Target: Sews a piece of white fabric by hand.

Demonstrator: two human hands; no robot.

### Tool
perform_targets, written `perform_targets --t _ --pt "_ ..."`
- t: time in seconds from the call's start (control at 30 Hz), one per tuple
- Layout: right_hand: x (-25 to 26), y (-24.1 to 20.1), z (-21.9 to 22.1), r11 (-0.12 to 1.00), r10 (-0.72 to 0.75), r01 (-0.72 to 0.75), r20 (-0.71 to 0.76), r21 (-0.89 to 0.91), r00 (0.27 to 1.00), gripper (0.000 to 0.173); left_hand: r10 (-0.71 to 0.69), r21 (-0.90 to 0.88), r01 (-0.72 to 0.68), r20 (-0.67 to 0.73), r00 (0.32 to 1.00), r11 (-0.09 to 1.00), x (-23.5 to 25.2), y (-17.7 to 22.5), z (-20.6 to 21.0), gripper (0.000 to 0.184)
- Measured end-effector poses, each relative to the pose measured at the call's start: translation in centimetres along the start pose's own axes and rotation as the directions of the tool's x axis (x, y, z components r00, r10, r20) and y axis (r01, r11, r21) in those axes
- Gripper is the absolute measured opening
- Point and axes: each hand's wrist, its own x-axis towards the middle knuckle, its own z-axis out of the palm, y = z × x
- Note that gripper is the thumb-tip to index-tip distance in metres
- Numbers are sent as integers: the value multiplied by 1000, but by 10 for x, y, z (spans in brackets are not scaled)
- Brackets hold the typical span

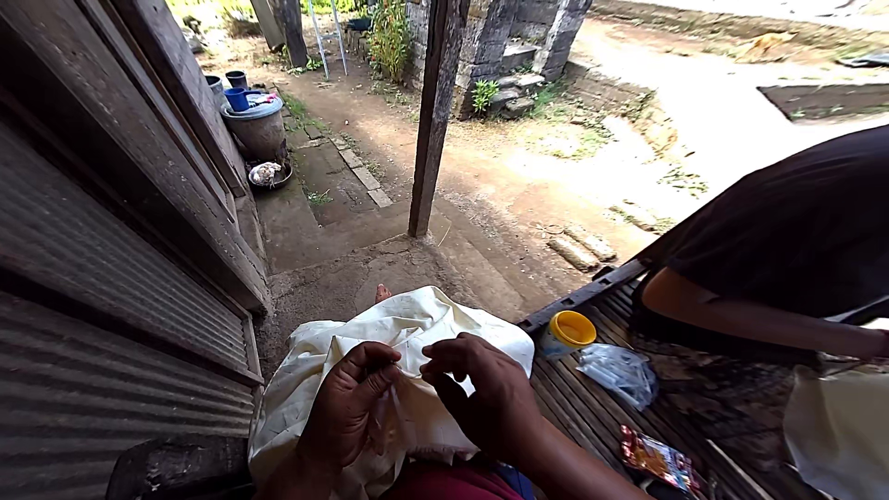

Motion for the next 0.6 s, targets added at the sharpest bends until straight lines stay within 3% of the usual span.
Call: perform_targets --t 0.07,0.13,0.17,0.23,0.3,0.37,0.43,0.6 --pt "2 4 0 986 42 -33 52 -161 998 21 32 34 -36 107 994 999 -2 1 -3 10" --pt "2 4 -2 987 82 -65 117 -145 990 24 71 86 -88 183 981 992 -2 2 -6 9" --pt "3 2 -6 996 87 -89 156 6 984 23 103 145 -130 184 978 981 -2 2 -7 8" --pt "7 -3 -16 902 44 -142 242 407 969 15 181 287 -225 172 968 931 1 4 -13 7" --pt "12 -5 -23 876 -4 -127 270 466 963 5 230 379 -298 214 949 876 2 8 -15 6" --pt "16 -5 -33 972 -2 -73 317 225 948 20 259 431 -340 237 936 836 3 13 -15 5" --pt "19 -5 -36 1000 17 -10 333 -24 943 24 273 460 -359 243 931 812 2 17 -15 6" --pt "14 1 -15 974 29 34 272 -224 962 19 252 508 -362 274 928 781 -1 19 -13 9"
